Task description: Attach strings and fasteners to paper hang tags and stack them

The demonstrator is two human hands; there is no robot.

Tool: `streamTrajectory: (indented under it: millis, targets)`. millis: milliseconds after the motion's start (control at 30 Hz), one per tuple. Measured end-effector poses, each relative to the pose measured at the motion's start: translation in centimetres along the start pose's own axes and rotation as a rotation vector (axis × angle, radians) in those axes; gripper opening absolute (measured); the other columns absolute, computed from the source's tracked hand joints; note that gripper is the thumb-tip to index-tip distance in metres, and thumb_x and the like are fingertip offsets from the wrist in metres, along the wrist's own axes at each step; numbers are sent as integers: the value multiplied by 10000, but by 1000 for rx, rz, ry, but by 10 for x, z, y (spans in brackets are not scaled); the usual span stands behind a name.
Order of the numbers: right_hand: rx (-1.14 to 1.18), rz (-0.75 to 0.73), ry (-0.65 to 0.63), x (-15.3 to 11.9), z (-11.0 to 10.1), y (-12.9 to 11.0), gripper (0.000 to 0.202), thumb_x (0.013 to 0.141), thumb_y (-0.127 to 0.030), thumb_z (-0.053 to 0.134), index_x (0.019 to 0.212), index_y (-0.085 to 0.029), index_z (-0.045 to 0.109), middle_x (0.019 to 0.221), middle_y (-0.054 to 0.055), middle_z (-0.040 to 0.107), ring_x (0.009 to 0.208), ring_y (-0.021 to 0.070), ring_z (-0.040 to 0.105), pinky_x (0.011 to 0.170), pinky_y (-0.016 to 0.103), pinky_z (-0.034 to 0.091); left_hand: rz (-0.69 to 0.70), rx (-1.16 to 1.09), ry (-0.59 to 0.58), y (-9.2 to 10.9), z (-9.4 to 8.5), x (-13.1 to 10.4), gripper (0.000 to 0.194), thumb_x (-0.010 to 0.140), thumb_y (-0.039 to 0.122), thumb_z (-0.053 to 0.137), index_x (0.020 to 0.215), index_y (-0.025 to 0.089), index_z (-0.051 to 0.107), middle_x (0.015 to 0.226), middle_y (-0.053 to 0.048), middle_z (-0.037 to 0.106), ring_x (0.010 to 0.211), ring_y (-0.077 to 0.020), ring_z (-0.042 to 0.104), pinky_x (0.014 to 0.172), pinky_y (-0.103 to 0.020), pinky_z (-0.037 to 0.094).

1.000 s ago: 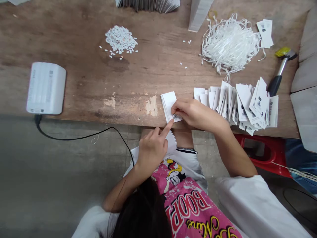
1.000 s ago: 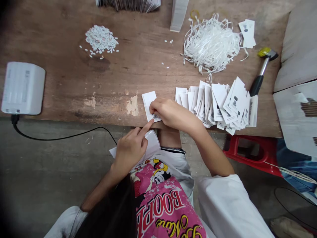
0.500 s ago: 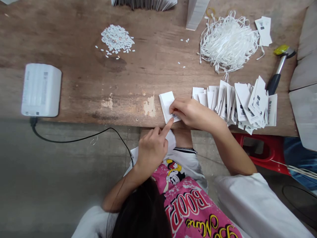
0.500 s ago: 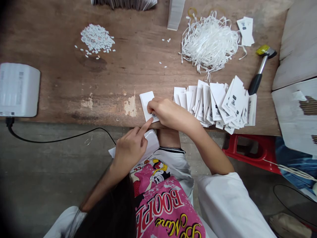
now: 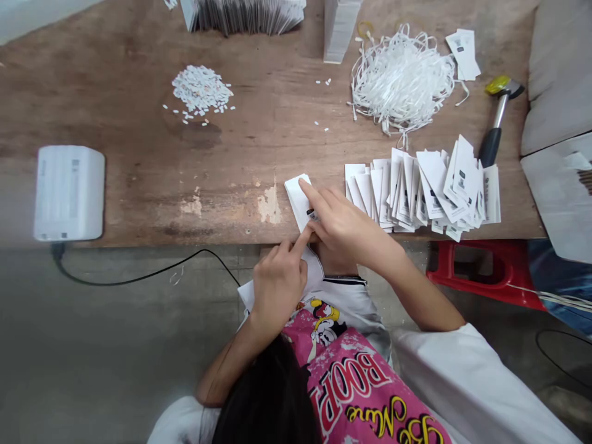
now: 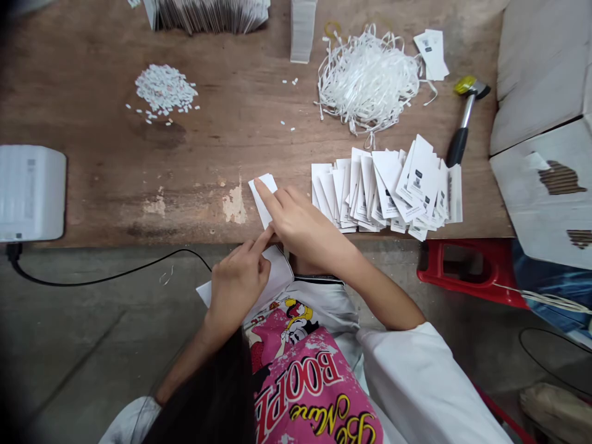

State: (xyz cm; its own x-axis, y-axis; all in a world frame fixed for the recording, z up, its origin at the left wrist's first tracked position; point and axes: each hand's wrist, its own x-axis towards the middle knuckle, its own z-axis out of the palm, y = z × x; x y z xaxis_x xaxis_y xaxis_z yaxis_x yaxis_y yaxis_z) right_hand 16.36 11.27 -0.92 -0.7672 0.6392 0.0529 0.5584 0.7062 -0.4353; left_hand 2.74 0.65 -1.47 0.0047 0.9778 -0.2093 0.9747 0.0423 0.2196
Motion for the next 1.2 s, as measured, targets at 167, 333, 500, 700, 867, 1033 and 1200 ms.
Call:
streamTrajectory:
  millis: [167, 333, 500, 700, 867, 1033, 1200]
  targets:
    - [118, 36, 197, -25, 14, -3, 698, 923, -116, 383, 1535, -152, 47, 1520, 211, 262, 1429, 313, 267, 1078, 529, 403, -4, 17, 26, 0, 2, 1, 658, 837, 127, 447, 1450, 356, 375, 823, 20, 644, 770, -169, 626, 620, -272, 416]
    - [-39, -72, 150, -35, 27, 3, 477, 946, -177, 438, 1414, -89, 409, 1475, 162, 430, 1437, 291, 287, 1154, 521, 329, -6, -15, 16, -3, 3, 3, 595, 846, 153, 464, 1413, 334, 441, 844, 10, 679, 764, -172, 648, 588, -260, 403]
    - [-168, -122, 189, -39, 30, 7, 332, 940, -151, 480, 1254, -135, 585, 1358, 107, 575, 1372, 264, 414, 1147, 532, 317, -84, -243, 125, -8, 3, -12, 590, 841, 163, 509, 1415, 264, 414, 872, 13, 702, 781, -165, 672, 673, -244, 450]
    - [-238, -187, 231, -34, 8, 2, 266, 947, -145, 480, 1166, -140, 630, 1270, 108, 640, 1279, 238, 526, 1057, 459, 422, -238, -411, 175, -17, 1, -36, 617, 831, 217, 531, 1425, 245, 366, 786, 31, 663, 688, -146, 649, 676, -243, 480]
    - [-300, -101, 450, -56, -20, 10, 341, 943, -140, 469, 1211, -291, 613, 1284, -3, 638, 1324, 189, 483, 1040, 455, 434, -271, -459, 206, -16, -1, -41, 605, 825, 240, 533, 1413, 242, 390, 773, 32, 659, 703, -145, 642, 699, -241, 488]
    - [-279, 253, 980, -105, -37, 47, 388, 928, -128, 465, 1240, -308, 609, 1203, 36, 683, 1241, 239, 557, 1019, 513, 424, -260, -475, 207, -12, 2, -41, 568, 830, 227, 506, 1392, 234, 420, 756, 36, 647, 689, -136, 636, 703, -229, 490]
    - [-165, 493, 804, -130, -42, 62, 251, 918, -272, 507, 1094, -253, 685, 1222, 60, 669, 1228, 248, 569, 1043, 493, 443, -208, -467, 146, -13, 5, -40, 526, 829, 228, 511, 1352, 231, 458, 765, 34, 657, 699, -133, 659, 686, -218, 496]
